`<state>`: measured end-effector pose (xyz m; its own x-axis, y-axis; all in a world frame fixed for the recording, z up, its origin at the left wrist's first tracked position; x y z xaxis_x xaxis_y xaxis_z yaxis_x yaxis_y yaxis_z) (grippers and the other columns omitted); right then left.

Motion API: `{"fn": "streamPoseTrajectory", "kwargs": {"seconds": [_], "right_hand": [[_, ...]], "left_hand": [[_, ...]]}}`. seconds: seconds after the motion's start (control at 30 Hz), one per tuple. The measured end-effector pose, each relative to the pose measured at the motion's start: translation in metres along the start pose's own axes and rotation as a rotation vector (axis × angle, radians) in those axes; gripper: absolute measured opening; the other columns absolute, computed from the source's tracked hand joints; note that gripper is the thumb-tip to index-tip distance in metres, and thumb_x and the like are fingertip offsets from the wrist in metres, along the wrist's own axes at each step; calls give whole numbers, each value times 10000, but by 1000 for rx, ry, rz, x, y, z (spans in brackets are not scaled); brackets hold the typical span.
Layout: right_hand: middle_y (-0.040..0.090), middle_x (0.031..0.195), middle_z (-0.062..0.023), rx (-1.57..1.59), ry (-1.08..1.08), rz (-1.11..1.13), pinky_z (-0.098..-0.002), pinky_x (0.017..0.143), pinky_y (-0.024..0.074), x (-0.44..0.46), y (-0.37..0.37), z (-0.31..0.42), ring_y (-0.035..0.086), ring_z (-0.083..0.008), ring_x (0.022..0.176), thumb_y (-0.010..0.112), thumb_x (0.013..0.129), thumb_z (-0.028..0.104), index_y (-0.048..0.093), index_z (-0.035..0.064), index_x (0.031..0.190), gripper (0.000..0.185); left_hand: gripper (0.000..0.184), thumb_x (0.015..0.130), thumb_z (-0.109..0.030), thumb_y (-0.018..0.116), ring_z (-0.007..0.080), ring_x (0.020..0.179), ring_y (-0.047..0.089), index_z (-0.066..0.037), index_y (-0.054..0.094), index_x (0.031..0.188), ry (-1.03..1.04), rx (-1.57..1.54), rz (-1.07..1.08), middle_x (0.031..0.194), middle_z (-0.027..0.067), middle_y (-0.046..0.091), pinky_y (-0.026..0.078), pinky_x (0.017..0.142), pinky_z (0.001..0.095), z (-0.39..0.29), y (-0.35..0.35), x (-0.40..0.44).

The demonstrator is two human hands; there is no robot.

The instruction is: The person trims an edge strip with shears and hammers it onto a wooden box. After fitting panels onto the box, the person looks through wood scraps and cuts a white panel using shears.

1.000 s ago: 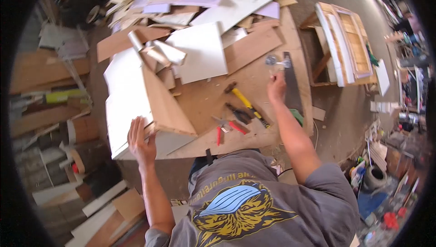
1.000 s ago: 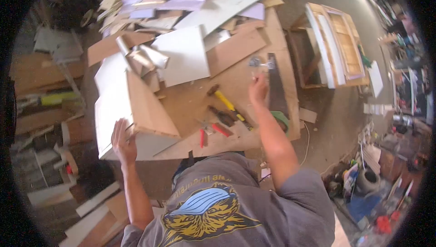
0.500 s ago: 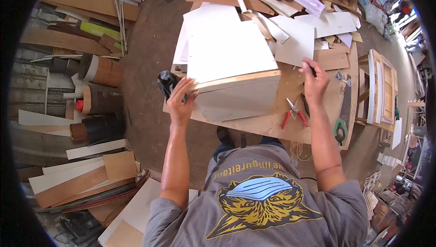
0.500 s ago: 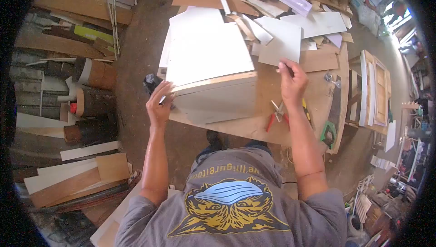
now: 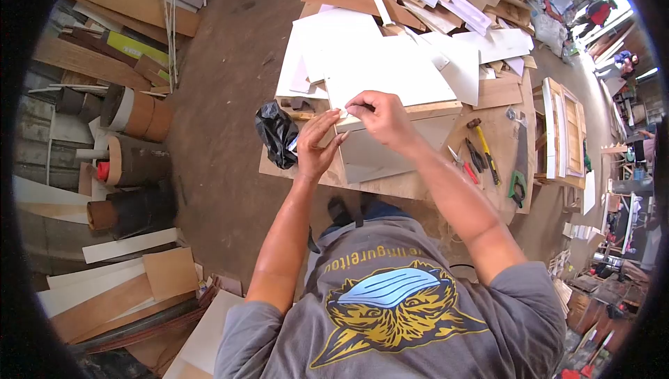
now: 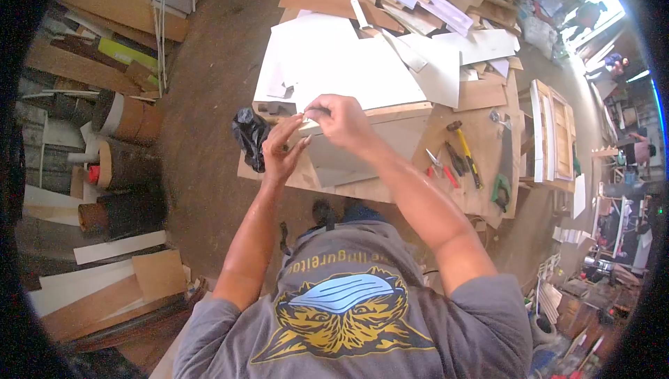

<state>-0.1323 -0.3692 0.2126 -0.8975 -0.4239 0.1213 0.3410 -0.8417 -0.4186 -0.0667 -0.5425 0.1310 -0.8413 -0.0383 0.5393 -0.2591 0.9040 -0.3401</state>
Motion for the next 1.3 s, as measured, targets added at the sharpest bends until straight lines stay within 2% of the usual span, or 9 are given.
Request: {"fn": "streamPoseTrajectory", "kwargs": {"seconds": [0.03, 0.23, 0.33, 0.73, 0.83, 1.03, 1.13, 1.23, 1.3], "right_hand": [[741, 792, -65, 6, -9, -2, -277, 629, 474, 2, 3, -1, 583, -74, 697, 731, 967, 110, 775, -15, 995, 135], [750, 787, -114, -136, 49, 77, -344, 658, 514, 8, 17, -11, 654, -180, 674, 748, 953, 181, 781, 1, 983, 185], [747, 792, -137, -110, 6, 24, -371, 674, 526, 10, 19, -18, 675, -226, 680, 752, 944, 206, 781, 7, 977, 204], [705, 720, -113, -171, 39, -59, -335, 627, 487, 11, 20, -12, 602, -145, 637, 753, 933, 182, 777, -6, 949, 190], [705, 723, -114, -153, 70, -56, -337, 628, 488, 10, 20, -11, 606, -149, 643, 755, 929, 176, 771, -15, 944, 193], [713, 745, -128, -148, 74, -82, -346, 634, 494, 6, 22, -6, 617, -169, 651, 757, 924, 167, 764, -25, 947, 193], [704, 753, -135, -176, 51, -87, -351, 647, 502, 4, 21, -2, 630, -178, 683, 757, 920, 158, 758, -27, 944, 187], [725, 810, -200, -158, 16, -103, -430, 720, 530, 4, 20, 1, 702, -351, 751, 729, 895, 186, 767, -4, 929, 197], [721, 832, -209, -152, 5, -81, -438, 739, 531, 4, 20, 0, 700, -364, 785, 736, 889, 189, 761, -11, 933, 206]], "left_hand": [[542, 778, -74, 898, 308, 1317, 647, -85, 728, 1293, 15, 27, 5, 1339, 111, 725, 522, 1079, 449, 2, 0, 0], [519, 762, -134, 918, 335, 1362, 611, -89, 754, 1253, 78, 122, 101, 1311, 113, 737, 506, 1093, 472, -4, -10, 9], [540, 745, -148, 927, 347, 1381, 589, -93, 754, 1253, 77, 125, 129, 1312, 107, 736, 495, 1098, 484, -10, -11, 8], [510, 720, -211, 940, 331, 1262, 639, -136, 781, 1199, 119, 161, 117, 1264, 34, 763, 495, 1053, 476, 3, -15, 16], [479, 755, -208, 921, 329, 1308, 618, -148, 778, 1208, 115, 182, 173, 1283, 59, 752, 487, 1077, 483, 3, -17, 20], [359, 826, -302, 870, 318, 1296, 628, -157, 805, 1147, 76, 267, 163, 1260, 51, 764, 396, 1126, 528, -8, -21, 24], [344, 827, -292, 868, 316, 1279, 639, -155, 806, 1137, 40, 262, 140, 1239, 59, 769, 376, 1136, 545, -9, -19, 22], [319, 834, -339, 860, 302, 1267, 628, -145, 809, 1082, -4, 226, 110, 1189, 3, 782, 353, 1133, 518, -9, -16, 23], [268, 832, -292, 860, 306, 1226, 646, -127, 812, 1037, -1, 208, 93, 1151, 22, 786, 393, 1097, 499, -15, -15, 28]]}}
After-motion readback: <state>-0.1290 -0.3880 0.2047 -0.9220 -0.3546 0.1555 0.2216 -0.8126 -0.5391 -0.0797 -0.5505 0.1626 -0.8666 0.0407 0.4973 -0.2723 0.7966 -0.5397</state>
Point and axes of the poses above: each hand's wrist, its own x-axis towards the middle knuckle, its own y-axis out of the palm, z = x × y, the point moved 5 cm from there along x, towards the middle knuckle
